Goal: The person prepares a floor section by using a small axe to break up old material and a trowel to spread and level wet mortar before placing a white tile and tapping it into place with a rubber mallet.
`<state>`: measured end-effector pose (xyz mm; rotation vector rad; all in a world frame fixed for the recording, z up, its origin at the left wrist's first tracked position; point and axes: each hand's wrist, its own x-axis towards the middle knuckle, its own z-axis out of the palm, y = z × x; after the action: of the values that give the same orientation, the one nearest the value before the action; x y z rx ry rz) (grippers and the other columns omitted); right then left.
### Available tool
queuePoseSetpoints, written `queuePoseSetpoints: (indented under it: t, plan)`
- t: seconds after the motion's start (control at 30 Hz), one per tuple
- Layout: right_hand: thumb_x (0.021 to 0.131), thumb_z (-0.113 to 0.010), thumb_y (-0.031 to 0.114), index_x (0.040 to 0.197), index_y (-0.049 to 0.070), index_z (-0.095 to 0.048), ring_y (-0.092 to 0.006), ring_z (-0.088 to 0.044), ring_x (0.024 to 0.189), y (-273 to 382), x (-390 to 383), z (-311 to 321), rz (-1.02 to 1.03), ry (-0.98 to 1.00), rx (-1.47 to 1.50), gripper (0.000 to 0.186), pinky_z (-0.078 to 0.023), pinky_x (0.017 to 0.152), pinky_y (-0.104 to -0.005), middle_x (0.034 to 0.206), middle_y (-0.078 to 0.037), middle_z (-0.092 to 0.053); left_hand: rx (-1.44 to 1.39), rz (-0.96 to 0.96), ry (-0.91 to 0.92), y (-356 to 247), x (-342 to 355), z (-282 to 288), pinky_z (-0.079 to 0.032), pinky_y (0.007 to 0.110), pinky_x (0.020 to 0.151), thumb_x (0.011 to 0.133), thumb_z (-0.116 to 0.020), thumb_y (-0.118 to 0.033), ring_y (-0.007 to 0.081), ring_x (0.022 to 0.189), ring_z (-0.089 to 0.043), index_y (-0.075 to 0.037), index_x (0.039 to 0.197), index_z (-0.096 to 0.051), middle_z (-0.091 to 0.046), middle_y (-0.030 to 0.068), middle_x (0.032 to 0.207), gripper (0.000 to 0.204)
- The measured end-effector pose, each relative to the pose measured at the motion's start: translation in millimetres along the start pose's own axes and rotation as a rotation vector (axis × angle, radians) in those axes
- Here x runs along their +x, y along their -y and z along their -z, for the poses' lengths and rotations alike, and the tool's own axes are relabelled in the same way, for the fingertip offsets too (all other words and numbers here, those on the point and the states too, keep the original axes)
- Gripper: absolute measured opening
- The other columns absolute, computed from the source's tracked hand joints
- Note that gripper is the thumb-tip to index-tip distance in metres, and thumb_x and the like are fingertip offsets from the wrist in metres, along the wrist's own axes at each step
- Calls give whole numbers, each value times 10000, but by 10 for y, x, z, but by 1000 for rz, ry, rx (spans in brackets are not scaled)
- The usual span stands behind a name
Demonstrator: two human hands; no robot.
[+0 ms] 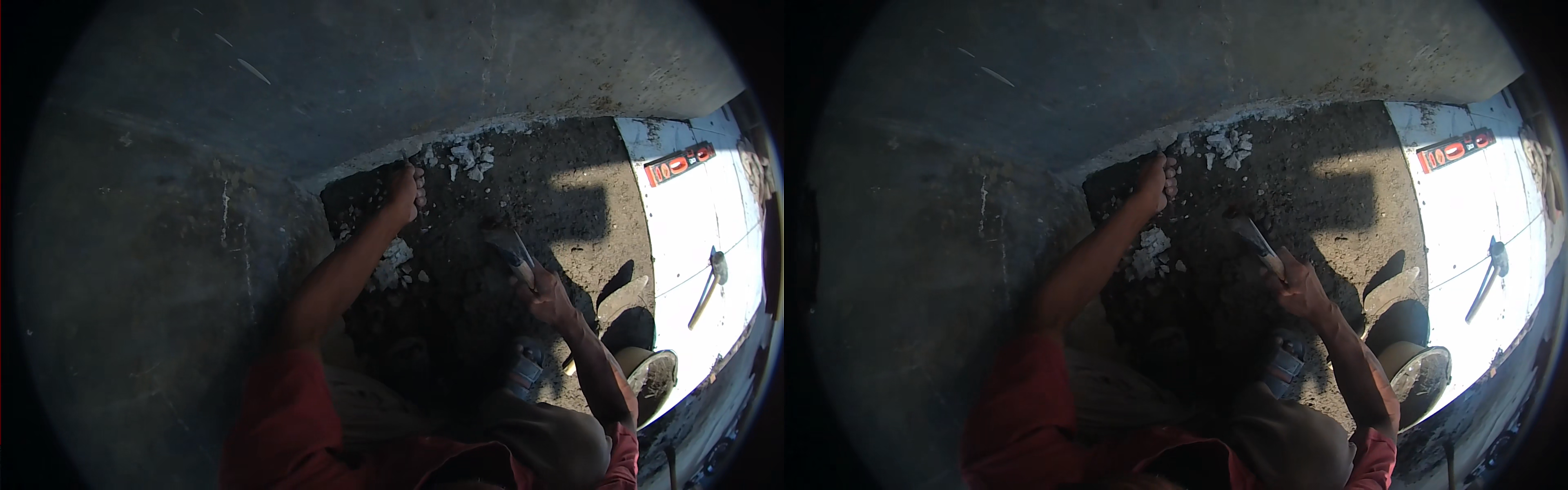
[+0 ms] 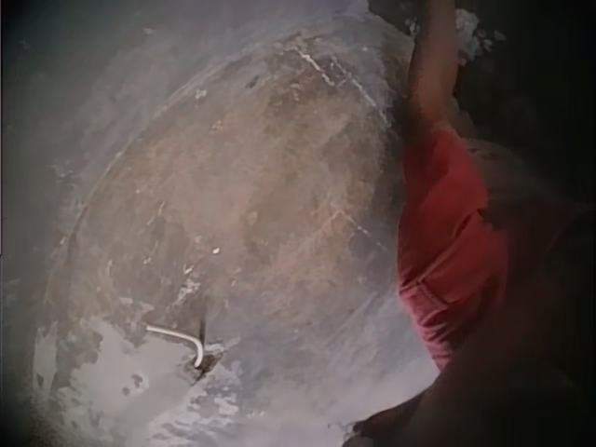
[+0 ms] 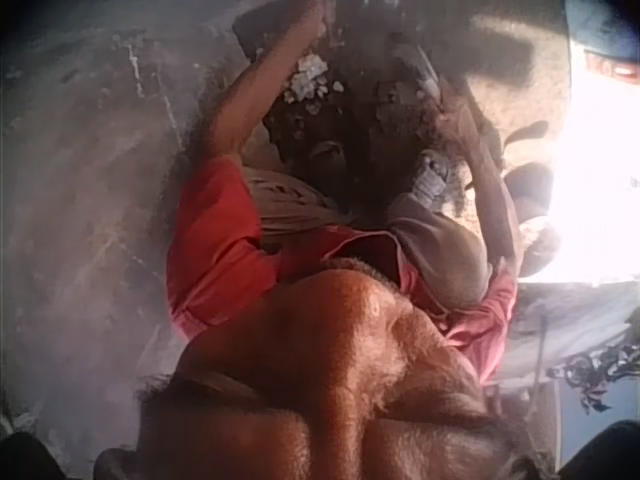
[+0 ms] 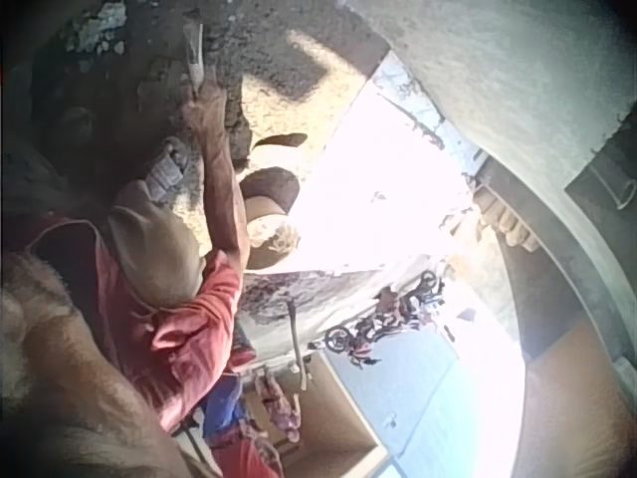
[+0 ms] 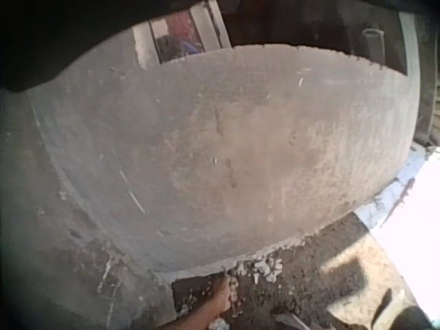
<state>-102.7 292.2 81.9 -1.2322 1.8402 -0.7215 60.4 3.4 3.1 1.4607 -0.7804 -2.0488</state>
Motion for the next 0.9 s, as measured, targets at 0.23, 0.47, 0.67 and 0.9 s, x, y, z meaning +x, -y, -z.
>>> queuePoseSetpoints:
  t: [0.23,0.47,0.67,0.9]
  plan:
    - [809,-619,227,1042,30,-510,-420,-617,768,-41,62,-83,161,82,-212,325,-496,618,-446,837,-198,-625,31,28,11,-51,35,-42,-263,276,399,958,-405,-318,104,430,-310,-97,844,-466,-382,-24,583,256]
    - [811,-612,274,1092,76,-468,-355,-636,822,301,577,-79,492,169,-667,372,-529,659,-429,1013,-162,-589,14,121,43,-141,100,-44,-254,269,396,958,-412,-303,102,422,-292,-100,827,-451,-361,-28,563,245]
    - [834,-571,265,972,89,-511,-254,-650,794,1160,421,-293,1186,169,-598,231,-529,621,-345,929,-100,-593,-10,163,76,-224,86,77,-232,258,390,968,-414,-303,87,421,-272,-91,829,-457,-336,-48,550,257]
    - [834,-482,294,967,123,-549,-218,-639,690,404,1111,-132,554,112,-1125,227,-496,568,-297,863,-76,-618,-5,219,140,-189,156,-14,-225,257,385,975,-388,-307,83,414,-267,-112,762,-439,-330,-53,544,292]
